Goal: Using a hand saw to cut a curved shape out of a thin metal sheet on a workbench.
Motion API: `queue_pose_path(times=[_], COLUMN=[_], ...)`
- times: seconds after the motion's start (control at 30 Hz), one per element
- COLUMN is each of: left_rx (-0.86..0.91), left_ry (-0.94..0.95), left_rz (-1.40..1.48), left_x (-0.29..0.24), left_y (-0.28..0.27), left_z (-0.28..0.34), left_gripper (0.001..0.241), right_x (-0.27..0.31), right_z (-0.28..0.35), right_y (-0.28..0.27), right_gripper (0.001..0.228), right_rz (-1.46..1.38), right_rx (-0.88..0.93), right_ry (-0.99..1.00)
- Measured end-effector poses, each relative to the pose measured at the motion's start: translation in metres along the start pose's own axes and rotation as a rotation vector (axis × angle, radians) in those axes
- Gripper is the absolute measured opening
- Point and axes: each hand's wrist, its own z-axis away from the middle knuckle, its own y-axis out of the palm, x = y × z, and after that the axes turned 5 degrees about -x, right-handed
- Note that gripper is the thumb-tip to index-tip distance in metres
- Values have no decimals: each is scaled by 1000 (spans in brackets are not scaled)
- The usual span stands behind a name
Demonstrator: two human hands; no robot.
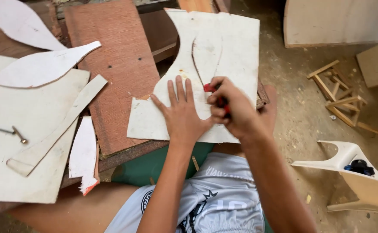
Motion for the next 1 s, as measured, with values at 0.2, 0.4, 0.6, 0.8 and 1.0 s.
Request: queue_pose_path(times=[0.2, 0.4, 0.6, 0.8, 1.0], left_rx=[-115, -156, -276, -206, -263], left_ry=[-184, -230, 34, 249, 367], left_rz=[-131, -268, -49, -5, -59], left_x=[2, 18, 28, 4, 5], left_y=[3, 40, 20, 33, 59], left_z=[-15, -31, -17, 15, 23], left_gripper=[93, 84, 112, 134, 98], right_x=[18, 51, 17, 0, 8], right_z=[-19, -7, -22, -53, -96], right_y=[32, 34, 11, 23, 58], right_gripper=[27, 55, 54, 12, 14], right_rz=[196, 544, 804, 479, -242], right_rx=[68, 317, 190, -247, 15], right_ry=[-77, -208, -756, -1238, -1165])
